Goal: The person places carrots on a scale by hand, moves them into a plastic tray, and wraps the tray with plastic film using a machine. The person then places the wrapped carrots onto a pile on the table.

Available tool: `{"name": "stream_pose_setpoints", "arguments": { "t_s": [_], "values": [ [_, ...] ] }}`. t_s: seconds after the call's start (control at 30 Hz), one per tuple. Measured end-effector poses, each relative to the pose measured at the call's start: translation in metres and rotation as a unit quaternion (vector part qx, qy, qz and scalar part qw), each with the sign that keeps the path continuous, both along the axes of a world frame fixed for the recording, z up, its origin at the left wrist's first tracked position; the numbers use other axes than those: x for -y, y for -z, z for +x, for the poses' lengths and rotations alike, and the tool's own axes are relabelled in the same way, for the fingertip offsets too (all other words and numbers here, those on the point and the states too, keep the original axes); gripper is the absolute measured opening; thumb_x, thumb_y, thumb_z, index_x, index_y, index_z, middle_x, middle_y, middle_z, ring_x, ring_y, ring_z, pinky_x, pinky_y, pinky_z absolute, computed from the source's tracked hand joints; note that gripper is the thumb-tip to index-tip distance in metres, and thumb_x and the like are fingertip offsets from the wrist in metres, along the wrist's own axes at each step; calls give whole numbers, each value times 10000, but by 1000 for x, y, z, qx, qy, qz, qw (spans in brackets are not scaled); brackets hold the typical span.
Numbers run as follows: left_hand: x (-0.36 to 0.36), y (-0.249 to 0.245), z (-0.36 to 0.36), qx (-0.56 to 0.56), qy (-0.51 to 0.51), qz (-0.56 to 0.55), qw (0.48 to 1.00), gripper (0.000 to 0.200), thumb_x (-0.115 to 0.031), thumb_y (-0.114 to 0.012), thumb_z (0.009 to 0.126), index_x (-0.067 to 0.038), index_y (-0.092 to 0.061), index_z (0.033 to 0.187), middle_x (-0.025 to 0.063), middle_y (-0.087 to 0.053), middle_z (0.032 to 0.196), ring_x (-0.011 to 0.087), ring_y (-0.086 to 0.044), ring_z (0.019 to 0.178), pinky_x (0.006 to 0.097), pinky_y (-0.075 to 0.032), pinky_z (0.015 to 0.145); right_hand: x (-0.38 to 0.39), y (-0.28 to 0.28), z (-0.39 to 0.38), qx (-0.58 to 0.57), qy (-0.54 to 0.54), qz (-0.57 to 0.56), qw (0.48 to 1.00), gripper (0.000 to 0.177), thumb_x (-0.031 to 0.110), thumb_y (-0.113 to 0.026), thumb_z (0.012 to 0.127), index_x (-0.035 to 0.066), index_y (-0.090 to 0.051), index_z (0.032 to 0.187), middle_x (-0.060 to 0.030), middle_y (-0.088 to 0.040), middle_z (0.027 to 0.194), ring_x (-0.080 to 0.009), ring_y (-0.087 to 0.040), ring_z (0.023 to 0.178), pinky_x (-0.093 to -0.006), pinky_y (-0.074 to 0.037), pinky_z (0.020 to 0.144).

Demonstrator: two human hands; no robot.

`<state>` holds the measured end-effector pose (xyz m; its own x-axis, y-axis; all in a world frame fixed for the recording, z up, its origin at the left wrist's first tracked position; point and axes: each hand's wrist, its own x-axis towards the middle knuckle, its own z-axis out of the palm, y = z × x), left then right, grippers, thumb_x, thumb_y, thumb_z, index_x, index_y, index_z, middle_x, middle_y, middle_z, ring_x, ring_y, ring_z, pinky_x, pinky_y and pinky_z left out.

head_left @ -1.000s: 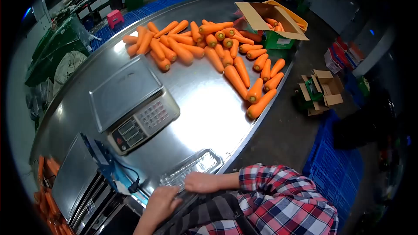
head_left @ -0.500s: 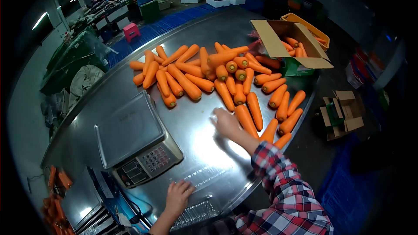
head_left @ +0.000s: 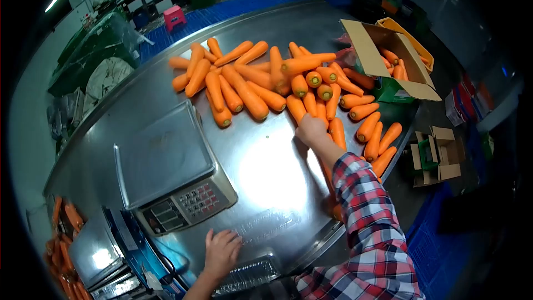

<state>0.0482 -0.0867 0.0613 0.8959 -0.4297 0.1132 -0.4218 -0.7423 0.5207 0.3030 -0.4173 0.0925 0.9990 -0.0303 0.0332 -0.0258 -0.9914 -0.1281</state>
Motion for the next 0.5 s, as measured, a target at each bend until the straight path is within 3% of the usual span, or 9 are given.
{"name": "stream_pose_setpoints", "arguments": {
  "t_s": [0.07, 0.1, 0.17, 0.23, 0.27, 0.33, 0.43, 0.47, 0.5],
  "values": [
    [-6, -10, -1, -23, -39, -39, 998, 212, -124, -657, 765, -112, -654, 977, 51, -622, 1027, 249, -552, 1037, 509, -275, 1020, -10, -59, -24, -41, 28, 162, 986, 304, 287, -584, 794, -4, -586, 882, -160, -659, 797, -243, -654, 687, -338, -515, 609],
    [-8, -14, -1, -33, -58, -59, 996, 205, -114, -650, 768, -109, -654, 972, 54, -627, 1015, 252, -561, 1022, 507, -273, 1022, 1, -62, -29, -114, 120, 419, 893, 292, 290, -578, 812, 4, -577, 874, -132, -651, 768, -198, -641, 636, -312, -507, 560],
    [-15, -19, 0, -87, -85, -119, 985, 221, -118, -619, 815, -77, -628, 1032, 90, -628, 1001, 256, -588, 974, 468, -395, 928, 39, -19, -44, -143, 42, 522, 840, 280, 296, -568, 846, 16, -569, 856, -85, -611, 718, -125, -568, 541, -248, -465, 477],
    [-20, -16, -1, -190, -125, -200, 953, 308, -144, -597, 859, -60, -578, 1155, 125, -610, 1077, 251, -597, 969, 428, -470, 853, 41, -15, -75, -219, 32, 579, 784, 232, 243, -544, 867, 14, -570, 893, -81, -609, 718, -124, -534, 515, -246, -442, 459],
    [-18, -13, 1, -230, -133, -299, 917, 381, -166, -591, 872, -62, -501, 1227, 145, -585, 1123, 252, -602, 964, 405, -491, 820, 34, -15, -92, -249, 11, 600, 760, 238, 237, -546, 867, 10, -580, 931, -78, -613, 726, -116, -537, 538, -243, -446, 483],
    [-10, -5, 12, -298, -138, -483, 812, 548, -210, -581, 897, -67, -347, 1372, 187, -534, 1214, 253, -612, 953, 360, -531, 755, 16, -17, -122, -310, -37, 605, 732, 278, 234, -559, 868, 11, -590, 1031, -70, -624, 756, -99, -539, 584, -234, -453, 535],
    [9, -28, 31, -434, -138, -595, 662, 753, -238, -587, 897, -101, -98, 1454, 217, -443, 1305, 258, -620, 939, 349, -548, 752, -12, 11, -152, -400, -146, 571, 701, 378, 266, -584, 877, 43, -568, 1181, -64, -644, 850, -76, -530, 645, -212, -447, 597],
    [15, -39, 31, -448, -145, -587, 659, 709, -169, -630, 860, -82, -187, 1407, 209, -519, 1211, 259, -627, 925, 347, -557, 740, -28, 2, -162, -410, -146, 540, 720, 373, 284, -585, 881, 40, -581, 1162, -70, -650, 894, -91, -552, 683, -226, -458, 636],
    [13, -33, 32, -454, -152, -546, 688, 668, -144, -639, 847, -75, -227, 1368, 203, -539, 1174, 256, -627, 927, 350, -559, 736, -40, -7, -170, -423, -148, 508, 735, 371, 303, -586, 884, 38, -595, 1144, -77, -657, 938, -106, -574, 722, -240, -470, 675]
  ]
}}
